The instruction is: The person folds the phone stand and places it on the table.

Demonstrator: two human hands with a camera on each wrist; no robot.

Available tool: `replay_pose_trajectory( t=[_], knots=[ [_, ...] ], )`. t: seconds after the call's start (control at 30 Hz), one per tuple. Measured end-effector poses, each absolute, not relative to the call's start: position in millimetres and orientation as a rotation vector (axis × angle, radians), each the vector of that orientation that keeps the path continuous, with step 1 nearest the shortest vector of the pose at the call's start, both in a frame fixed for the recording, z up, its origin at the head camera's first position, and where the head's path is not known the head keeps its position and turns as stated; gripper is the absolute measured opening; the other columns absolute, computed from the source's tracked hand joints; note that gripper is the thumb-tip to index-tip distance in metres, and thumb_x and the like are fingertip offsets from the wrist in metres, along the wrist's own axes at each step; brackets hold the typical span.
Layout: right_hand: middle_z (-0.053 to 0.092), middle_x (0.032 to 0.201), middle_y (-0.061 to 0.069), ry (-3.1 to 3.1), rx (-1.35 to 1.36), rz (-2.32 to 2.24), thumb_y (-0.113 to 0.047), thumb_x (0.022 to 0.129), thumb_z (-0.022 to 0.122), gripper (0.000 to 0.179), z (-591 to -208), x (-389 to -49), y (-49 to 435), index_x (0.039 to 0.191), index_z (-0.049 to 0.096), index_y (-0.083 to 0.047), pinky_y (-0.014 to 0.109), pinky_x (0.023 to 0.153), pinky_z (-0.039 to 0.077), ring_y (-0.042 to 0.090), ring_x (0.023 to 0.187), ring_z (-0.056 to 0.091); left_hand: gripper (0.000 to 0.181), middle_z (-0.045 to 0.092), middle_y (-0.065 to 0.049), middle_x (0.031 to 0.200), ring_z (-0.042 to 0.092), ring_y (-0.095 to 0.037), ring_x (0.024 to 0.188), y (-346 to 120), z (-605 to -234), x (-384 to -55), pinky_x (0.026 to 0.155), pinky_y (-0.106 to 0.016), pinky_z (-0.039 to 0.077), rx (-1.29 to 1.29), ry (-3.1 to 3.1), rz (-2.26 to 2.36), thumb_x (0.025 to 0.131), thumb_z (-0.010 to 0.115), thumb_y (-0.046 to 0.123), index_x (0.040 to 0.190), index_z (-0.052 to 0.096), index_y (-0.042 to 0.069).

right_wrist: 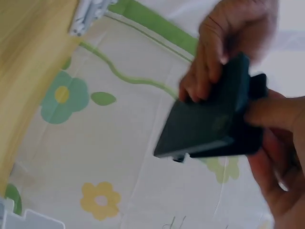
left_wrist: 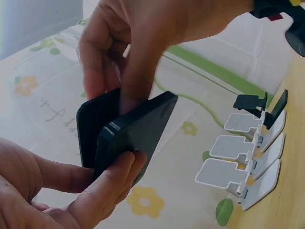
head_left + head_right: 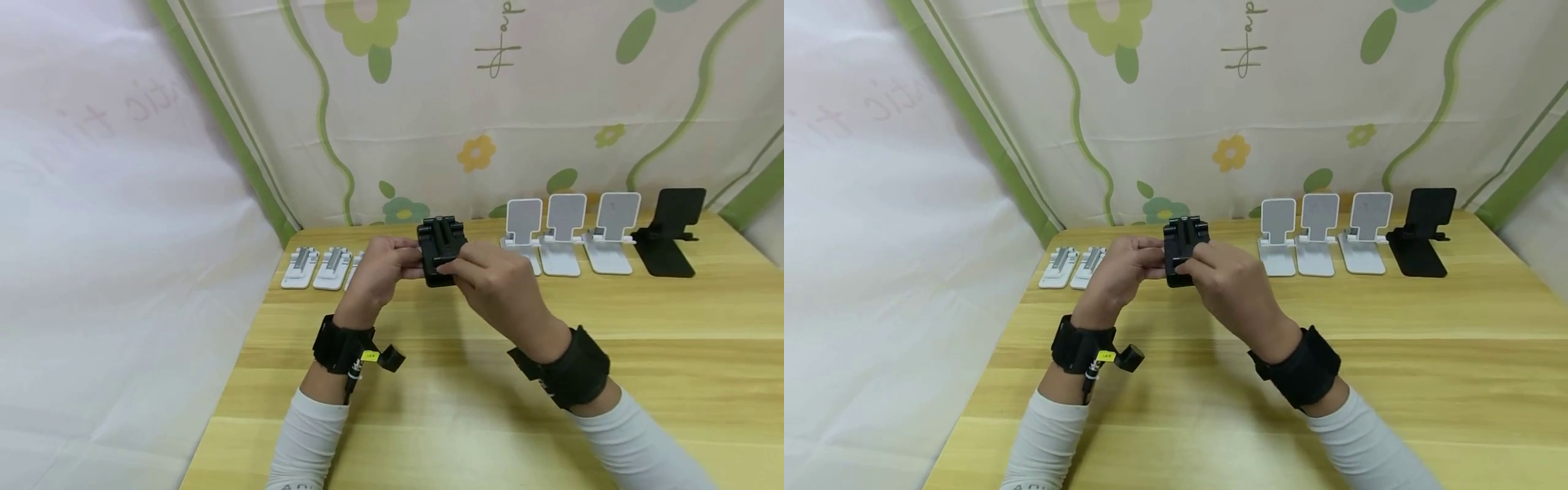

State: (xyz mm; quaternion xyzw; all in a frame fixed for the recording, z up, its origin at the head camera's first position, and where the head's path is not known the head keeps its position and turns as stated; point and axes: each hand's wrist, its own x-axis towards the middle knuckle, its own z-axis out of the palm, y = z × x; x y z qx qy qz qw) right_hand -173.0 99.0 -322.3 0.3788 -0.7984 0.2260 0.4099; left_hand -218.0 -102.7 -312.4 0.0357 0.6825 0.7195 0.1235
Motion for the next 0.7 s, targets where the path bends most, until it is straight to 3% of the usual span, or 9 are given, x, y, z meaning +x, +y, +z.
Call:
replay_pose_trajectory(
  t=[0.1,0.2,0.33,0.4,0.47,0.53,0.7],
  knots=[
    [0.071,0.088,0.005,-2.076,0.927,0.833,-0.003,0.077,0.089,0.022,-318,-177,109,0.097,0.08,-0.008,0.029,0.072,0.056,0.02,0.081,0.068,0.026,0.074,-0.027,0.113,0.075,-0.013,0.077,-102,-313,-217,0.075,-0.023,0.062,0.12,1.997,2.1,0.1,0.059,-0.001,0.123,0.069,-0.01],
    [0.071,0.1,0.008,-2.189,0.764,1.125,-0.012,0.087,0.082,0.028,-313,-181,119,0.113,0.075,-0.005,0.026,0.08,0.053,0.02,0.091,0.067,0.026,0.074,-0.026,0.113,0.076,-0.013,0.078,-100,-312,-214,0.076,-0.024,0.062,0.147,2.016,2.091,0.099,0.06,-0.001,0.122,0.071,-0.008],
    [0.062,0.126,0.015,-2.498,0.46,1.459,-0.042,0.102,0.063,0.056,-309,-186,133,0.142,0.058,-0.003,0.042,0.102,0.05,0.03,0.115,0.061,0.027,0.074,-0.025,0.112,0.076,-0.013,0.079,-96,-310,-210,0.076,-0.024,0.062,0.196,2.021,2.058,0.099,0.06,0.0,0.122,0.071,-0.006],
    [0.055,0.138,0.018,-2.611,0.372,1.714,-0.051,0.103,0.057,0.068,-308,-189,137,0.149,0.049,-0.002,0.051,0.11,0.045,0.034,0.125,0.057,0.027,0.074,-0.025,0.113,0.076,-0.013,0.08,-94,-310,-208,0.077,-0.024,0.062,0.216,2.019,2.038,0.099,0.06,0.0,0.123,0.07,-0.006],
    [0.048,0.147,0.019,-2.643,0.325,1.994,-0.051,0.104,0.055,0.071,-308,-193,140,0.15,0.046,0.003,0.05,0.115,0.043,0.032,0.129,0.054,0.028,0.074,-0.024,0.115,0.076,-0.014,0.083,-92,-311,-207,0.078,-0.024,0.062,0.237,2.02,2.021,0.099,0.059,0.001,0.124,0.07,-0.007],
    [0.044,0.15,0.02,-2.6,0.302,2.236,-0.045,0.106,0.055,0.067,-309,-196,141,0.146,0.047,0.008,0.041,0.113,0.047,0.026,0.127,0.056,0.028,0.073,-0.024,0.116,0.076,-0.014,0.085,-90,-311,-206,0.078,-0.024,0.062,0.255,2.024,2.006,0.099,0.059,0.001,0.124,0.069,-0.007],
    [0.044,0.145,0.015,-2.524,0.288,2.415,-0.037,0.107,0.054,0.059,-309,-199,142,0.14,0.05,0.012,0.022,0.095,0.055,0.01,0.113,0.059,0.03,0.07,-0.027,0.121,0.075,-0.012,0.085,-90,-311,-206,0.076,-0.021,0.061,0.265,2.0,1.994,0.102,0.056,0.001,0.129,0.066,-0.008]
  ],
)
